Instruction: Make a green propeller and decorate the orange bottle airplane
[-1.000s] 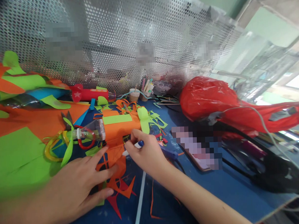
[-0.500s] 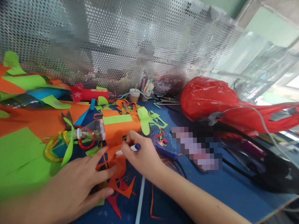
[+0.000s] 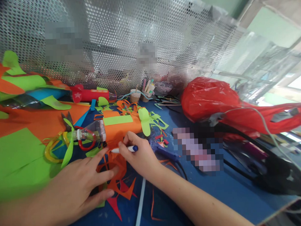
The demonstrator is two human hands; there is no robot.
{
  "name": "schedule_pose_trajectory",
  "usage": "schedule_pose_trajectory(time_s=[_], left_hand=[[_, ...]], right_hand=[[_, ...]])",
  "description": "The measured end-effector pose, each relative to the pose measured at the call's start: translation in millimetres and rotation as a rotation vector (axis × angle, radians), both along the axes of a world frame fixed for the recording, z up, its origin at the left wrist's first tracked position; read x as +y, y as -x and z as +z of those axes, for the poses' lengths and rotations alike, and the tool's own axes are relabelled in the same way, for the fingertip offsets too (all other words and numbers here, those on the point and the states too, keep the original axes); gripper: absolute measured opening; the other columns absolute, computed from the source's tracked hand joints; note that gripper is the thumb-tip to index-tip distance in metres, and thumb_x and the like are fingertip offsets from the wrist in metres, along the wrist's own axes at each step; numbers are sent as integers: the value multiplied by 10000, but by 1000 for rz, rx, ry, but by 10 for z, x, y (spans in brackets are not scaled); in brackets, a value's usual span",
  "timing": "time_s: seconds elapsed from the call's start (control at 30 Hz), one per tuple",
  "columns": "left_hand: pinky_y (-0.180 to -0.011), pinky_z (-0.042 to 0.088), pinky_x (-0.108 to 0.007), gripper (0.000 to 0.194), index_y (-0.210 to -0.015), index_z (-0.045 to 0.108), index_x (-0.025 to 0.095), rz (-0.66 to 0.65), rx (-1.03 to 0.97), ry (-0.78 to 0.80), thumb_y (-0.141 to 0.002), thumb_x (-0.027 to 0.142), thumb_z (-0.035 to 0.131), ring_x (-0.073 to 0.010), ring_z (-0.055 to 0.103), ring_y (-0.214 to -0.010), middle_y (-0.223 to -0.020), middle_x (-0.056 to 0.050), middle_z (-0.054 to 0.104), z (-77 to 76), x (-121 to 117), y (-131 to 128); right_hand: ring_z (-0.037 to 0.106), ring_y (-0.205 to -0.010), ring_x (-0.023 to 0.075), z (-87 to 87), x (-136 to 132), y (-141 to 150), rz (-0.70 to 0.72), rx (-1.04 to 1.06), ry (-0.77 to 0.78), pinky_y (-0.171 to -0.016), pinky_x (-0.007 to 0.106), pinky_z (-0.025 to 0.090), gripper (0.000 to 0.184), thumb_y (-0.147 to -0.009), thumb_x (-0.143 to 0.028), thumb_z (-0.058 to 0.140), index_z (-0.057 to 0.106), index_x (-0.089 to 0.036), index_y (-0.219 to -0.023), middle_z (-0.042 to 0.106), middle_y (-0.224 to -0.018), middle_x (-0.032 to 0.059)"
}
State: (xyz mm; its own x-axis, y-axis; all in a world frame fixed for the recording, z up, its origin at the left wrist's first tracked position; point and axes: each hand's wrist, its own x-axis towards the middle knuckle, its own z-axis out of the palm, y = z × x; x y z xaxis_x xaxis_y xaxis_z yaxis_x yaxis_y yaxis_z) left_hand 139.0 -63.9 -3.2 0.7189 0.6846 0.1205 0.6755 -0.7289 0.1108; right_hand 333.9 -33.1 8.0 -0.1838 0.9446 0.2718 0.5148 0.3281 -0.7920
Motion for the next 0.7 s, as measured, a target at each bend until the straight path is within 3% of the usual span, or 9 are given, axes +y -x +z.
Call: schedule_pose_trajectory(time_s=[0.13, 0.33, 0.7], left_hand=[[-763, 538, -551, 510, -1216, 645, 318, 3, -10, 5, -954, 576, 291, -369, 647, -1009, -1353, -236, 510, 2, -6, 9], [-775, 532, -549, 497, -1214, 647, 335, 30, -50, 11, -942, 593, 321, -359, 643, -995, -1379, -193, 500, -39, 4, 9], [-756, 535, -546, 517, -1242, 635, 332, 22, -13, 15, -945, 590, 300, -368, 657, -973, -1372, -222, 500, -7, -11, 4]], right_hand=[[429, -477, 91, -4, -1, -21, -13, 58, 10, -511, 232, 349, 244, -889, -292, 521, 411, -220, -684, 476, -517, -73], [364, -485, 87, 65, 29, -116, -163, 153, -118, -482, 233, 299, 287, -845, -334, 601, 417, -214, -659, 406, -548, -72], [334, -511, 93, -118, 64, -97, -134, 72, -61, -494, 236, 271, 285, -849, -302, 570, 376, -220, -657, 365, -563, -76]])
